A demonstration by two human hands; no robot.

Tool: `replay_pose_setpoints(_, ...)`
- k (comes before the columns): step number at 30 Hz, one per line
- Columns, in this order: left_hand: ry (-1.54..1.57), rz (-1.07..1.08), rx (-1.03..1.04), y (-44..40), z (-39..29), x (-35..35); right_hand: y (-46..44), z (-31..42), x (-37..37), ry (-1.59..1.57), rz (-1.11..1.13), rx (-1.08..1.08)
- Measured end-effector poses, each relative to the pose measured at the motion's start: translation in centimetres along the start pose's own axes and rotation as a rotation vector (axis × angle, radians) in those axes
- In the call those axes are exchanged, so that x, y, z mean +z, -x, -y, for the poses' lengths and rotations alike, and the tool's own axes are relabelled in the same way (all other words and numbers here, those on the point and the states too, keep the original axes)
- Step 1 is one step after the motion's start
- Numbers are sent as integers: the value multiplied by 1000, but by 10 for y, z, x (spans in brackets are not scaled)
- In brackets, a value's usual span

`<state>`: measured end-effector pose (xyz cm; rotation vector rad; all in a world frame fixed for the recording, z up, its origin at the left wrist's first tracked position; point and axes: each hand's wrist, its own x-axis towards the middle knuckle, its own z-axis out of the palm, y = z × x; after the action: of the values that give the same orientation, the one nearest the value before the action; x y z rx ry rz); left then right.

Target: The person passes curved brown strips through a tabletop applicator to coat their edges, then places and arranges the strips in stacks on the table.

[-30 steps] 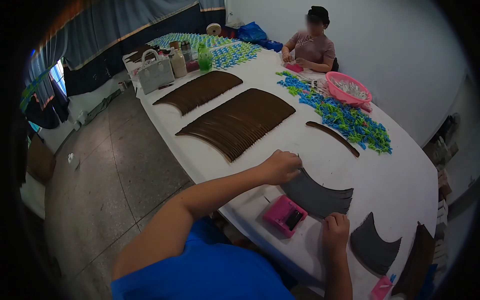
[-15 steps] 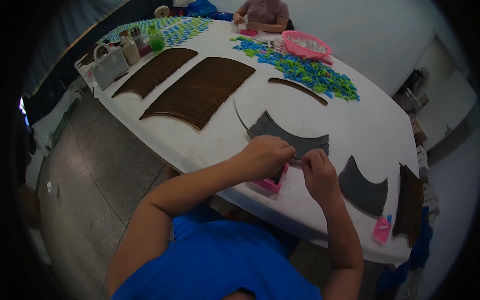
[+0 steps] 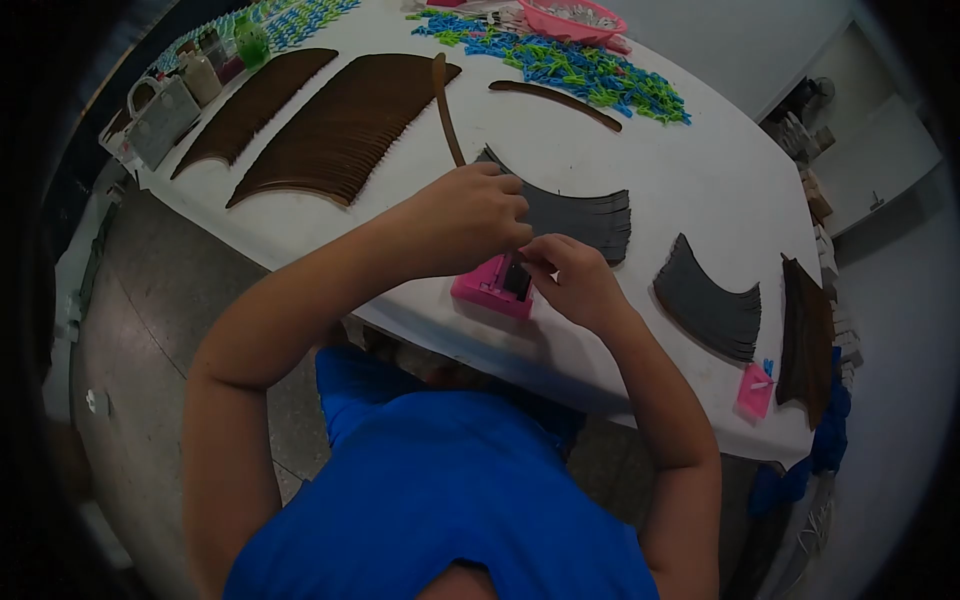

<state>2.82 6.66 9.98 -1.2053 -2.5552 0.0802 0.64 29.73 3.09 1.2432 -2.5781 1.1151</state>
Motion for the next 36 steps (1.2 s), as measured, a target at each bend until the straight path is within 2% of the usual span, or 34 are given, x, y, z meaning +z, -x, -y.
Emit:
replay_pose_setpoints(10,-33,28,47,-6,1,-1,-3,-12,16,-8,15,26)
replay_pose_setpoints(13,-81,-52,74,-6,2,3,-2,-13,19,-14,8,37)
replay_pose_setpoints(15,-62,26,38,-6,0,-1,-2,-13,21,-9,-9,26)
replay_pose_setpoints(19,-57,24,29,-3,0,-2,-2,-16,23,-22,-9,27)
replay_pose_setpoints(25,-37,-83,12,10,3,13,3,-16,21,-15,-44,-29)
replay_pose_setpoints(28,86,-90,-39,22,4,28,7,-15,18,-38,-67,-32)
replay_pose_setpoints(31,114,-132,-51,32,4,53,13,-22,13,33,-42,-71)
replay_pose_setpoints(33,181,-255,-83,36,-1,68,16,-22,8,90,1,-96)
replay_pose_setpoints(36,207,-283,-81,39,-7,82,21,-25,3,98,1,-126)
